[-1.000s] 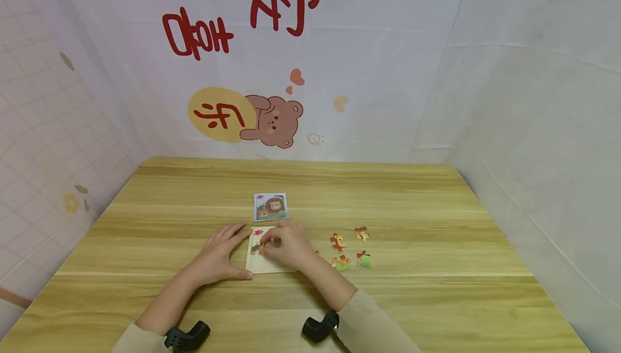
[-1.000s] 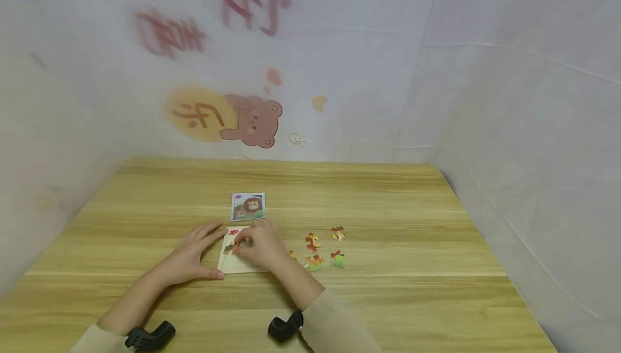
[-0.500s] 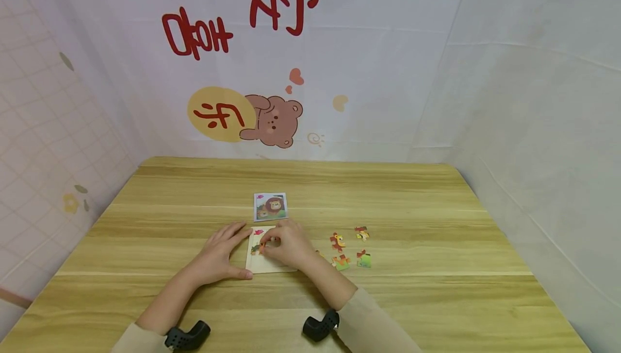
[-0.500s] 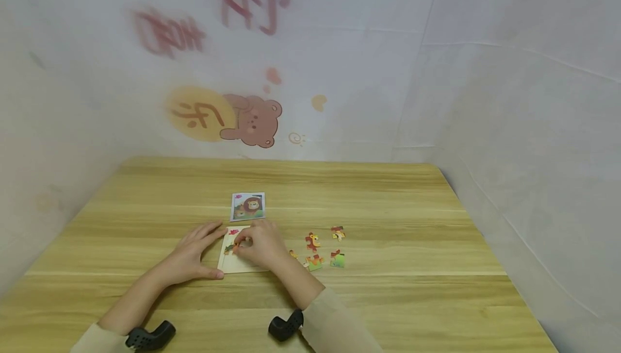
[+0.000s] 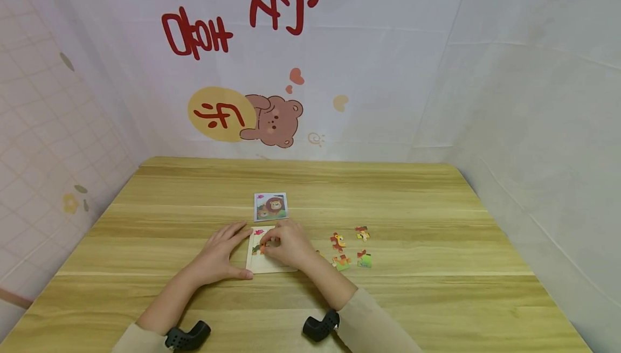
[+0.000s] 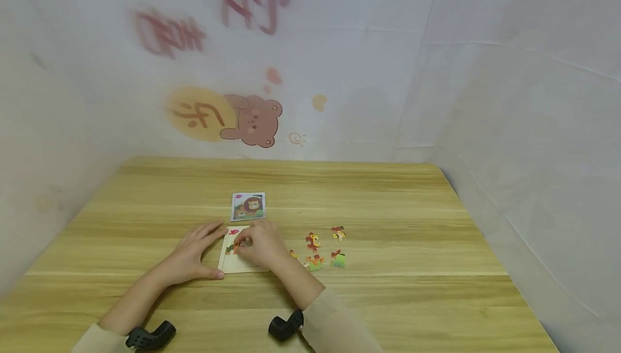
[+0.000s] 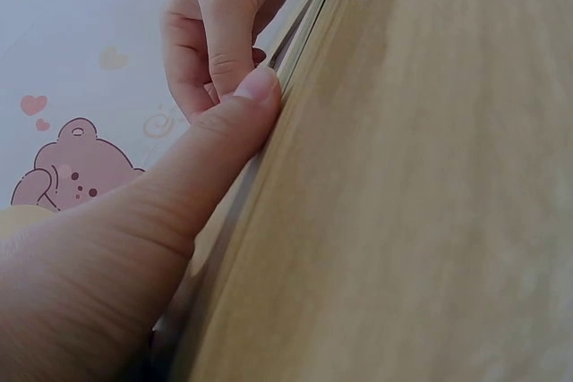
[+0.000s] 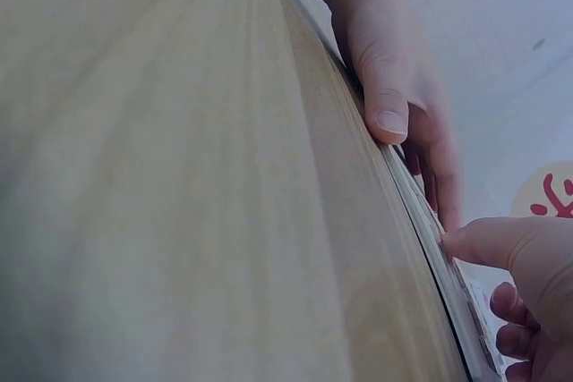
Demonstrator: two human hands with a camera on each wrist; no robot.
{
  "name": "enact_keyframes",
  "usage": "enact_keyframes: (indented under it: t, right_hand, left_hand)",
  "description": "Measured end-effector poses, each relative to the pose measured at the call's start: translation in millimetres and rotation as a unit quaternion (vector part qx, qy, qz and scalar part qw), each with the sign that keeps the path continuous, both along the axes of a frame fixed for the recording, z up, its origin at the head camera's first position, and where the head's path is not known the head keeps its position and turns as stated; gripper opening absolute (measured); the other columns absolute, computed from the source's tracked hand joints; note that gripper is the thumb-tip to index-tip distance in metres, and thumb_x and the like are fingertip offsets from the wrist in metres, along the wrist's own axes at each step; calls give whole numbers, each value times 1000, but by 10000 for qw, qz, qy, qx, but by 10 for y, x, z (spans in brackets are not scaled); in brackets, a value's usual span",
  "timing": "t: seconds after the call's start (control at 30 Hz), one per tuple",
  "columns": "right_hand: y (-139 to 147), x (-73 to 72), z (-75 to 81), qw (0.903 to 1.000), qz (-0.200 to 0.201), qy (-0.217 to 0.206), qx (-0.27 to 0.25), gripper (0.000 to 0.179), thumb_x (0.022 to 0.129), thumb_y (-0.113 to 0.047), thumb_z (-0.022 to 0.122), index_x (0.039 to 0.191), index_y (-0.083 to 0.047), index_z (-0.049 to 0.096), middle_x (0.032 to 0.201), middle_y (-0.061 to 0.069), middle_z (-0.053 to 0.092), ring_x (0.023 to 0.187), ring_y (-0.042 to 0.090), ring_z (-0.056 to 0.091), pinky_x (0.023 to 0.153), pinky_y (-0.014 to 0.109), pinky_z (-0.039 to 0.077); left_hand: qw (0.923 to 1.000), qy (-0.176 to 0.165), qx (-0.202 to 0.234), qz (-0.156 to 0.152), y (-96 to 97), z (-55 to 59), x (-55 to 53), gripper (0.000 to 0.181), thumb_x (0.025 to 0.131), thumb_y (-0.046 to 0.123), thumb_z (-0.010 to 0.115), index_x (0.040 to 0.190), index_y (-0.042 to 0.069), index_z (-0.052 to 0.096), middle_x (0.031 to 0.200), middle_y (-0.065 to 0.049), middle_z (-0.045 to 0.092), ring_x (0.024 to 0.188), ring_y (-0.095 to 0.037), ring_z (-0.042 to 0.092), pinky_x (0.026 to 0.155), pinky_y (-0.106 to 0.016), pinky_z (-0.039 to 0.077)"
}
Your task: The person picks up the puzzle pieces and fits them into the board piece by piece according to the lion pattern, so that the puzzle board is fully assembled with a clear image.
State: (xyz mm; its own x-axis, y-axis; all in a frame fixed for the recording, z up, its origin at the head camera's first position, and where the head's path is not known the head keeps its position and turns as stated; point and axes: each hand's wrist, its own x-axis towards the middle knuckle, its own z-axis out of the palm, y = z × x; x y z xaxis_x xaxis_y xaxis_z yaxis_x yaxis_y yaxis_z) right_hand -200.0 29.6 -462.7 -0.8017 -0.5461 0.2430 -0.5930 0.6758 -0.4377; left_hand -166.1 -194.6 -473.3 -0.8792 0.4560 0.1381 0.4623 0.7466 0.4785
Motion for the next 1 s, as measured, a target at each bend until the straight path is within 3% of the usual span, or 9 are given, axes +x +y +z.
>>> enact_keyframes:
  t: [0.2, 0.5, 0.73, 1.0]
  right_hand:
    - [4, 10, 12, 10000, 74, -46, -47, 10, 81, -35, 77, 88, -29, 78, 71, -13, 49, 68, 4, 38, 66, 22, 31]
    - [147, 44, 124, 9931, 266, -569, -994, 12, 80, -21, 79, 91, -18, 77, 81, -3, 61, 72, 9, 48, 62, 19, 40]
    - [361, 65, 230, 9919, 206, -728, -1018, 17, 79, -23, 80, 96, -18, 77, 87, -4, 62, 81, 17, 52, 65, 24, 40]
    - [681, 99, 284, 9885, 267, -874, -1203, 22, 78, -19, 81, 99, -14, 76, 89, 3, 60, 84, 20, 49, 68, 29, 41]
  left_hand:
    - [10000, 26, 3, -11, 1, 5, 10, 105, 64, 70, 73, 143, 7, 45, 150, -20, 32, 136, -44, 23, 101, -68, 18]
    - [10000, -21, -9, 22, 14, 4, 17, 106, 63, 71, 72, 143, 8, 45, 150, -20, 31, 137, -44, 22, 102, -67, 17]
    - [10000, -33, -3, 45, 14, 15, 9, 106, 63, 71, 72, 143, 7, 45, 150, -20, 31, 136, -44, 22, 102, -67, 17]
    - [10000, -54, 20, 39, 16, 9, 4, 108, 62, 71, 73, 143, 7, 44, 150, -20, 31, 137, -44, 22, 102, -67, 16]
